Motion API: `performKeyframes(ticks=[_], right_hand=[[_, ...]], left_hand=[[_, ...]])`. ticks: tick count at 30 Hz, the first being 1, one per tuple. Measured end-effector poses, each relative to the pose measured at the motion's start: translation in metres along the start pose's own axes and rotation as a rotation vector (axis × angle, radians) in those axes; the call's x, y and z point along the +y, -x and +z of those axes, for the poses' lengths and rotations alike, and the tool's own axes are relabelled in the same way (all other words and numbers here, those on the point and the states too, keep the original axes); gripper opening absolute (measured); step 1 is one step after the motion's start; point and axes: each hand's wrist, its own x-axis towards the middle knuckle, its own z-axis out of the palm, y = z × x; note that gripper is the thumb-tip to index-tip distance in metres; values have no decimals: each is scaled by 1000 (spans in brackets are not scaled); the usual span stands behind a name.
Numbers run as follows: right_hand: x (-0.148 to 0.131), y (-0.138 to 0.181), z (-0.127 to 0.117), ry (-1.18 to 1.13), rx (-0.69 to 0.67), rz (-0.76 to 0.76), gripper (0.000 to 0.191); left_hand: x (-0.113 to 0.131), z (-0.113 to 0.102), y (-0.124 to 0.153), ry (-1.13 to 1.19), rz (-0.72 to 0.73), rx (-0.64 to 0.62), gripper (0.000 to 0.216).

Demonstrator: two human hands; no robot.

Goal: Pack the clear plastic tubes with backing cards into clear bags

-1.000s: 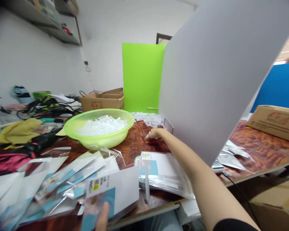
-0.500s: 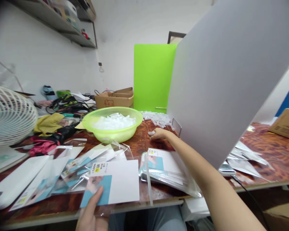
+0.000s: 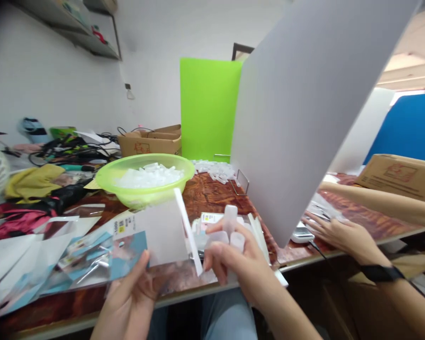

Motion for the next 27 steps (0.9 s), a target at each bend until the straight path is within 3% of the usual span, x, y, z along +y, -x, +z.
performKeyframes(ticks=[2,5,9,12,15,19,21,24,27], right_hand=[[16,22,6,-189,144,-77,29],[41,35,9,-279,335,-204,24],[62,43,8,-316,317,-180,22],[70,51,8,-143,316,-129,25],[72,57,11,205,432,-212,23],[78,65,18,494,575,-356,22],[85,67,21,504,506,-417,26],[95,67,28,465,411,-502,33],[105,67,34,421,466,-460,31]], left_hand=[[-5,2,4,-66,32,-10,60],[-11,3,8,-152,73,22,63],[-14,2,10,-194,16,32,62],[-16,5,10,-126,6,54,57],[-17,12,11,27,19,133,48],[-21,21,13,249,-173,228,40],[-27,21,15,265,-258,182,40],[-40,16,18,157,-264,-16,42],[-53,9,22,45,-254,-163,66]])
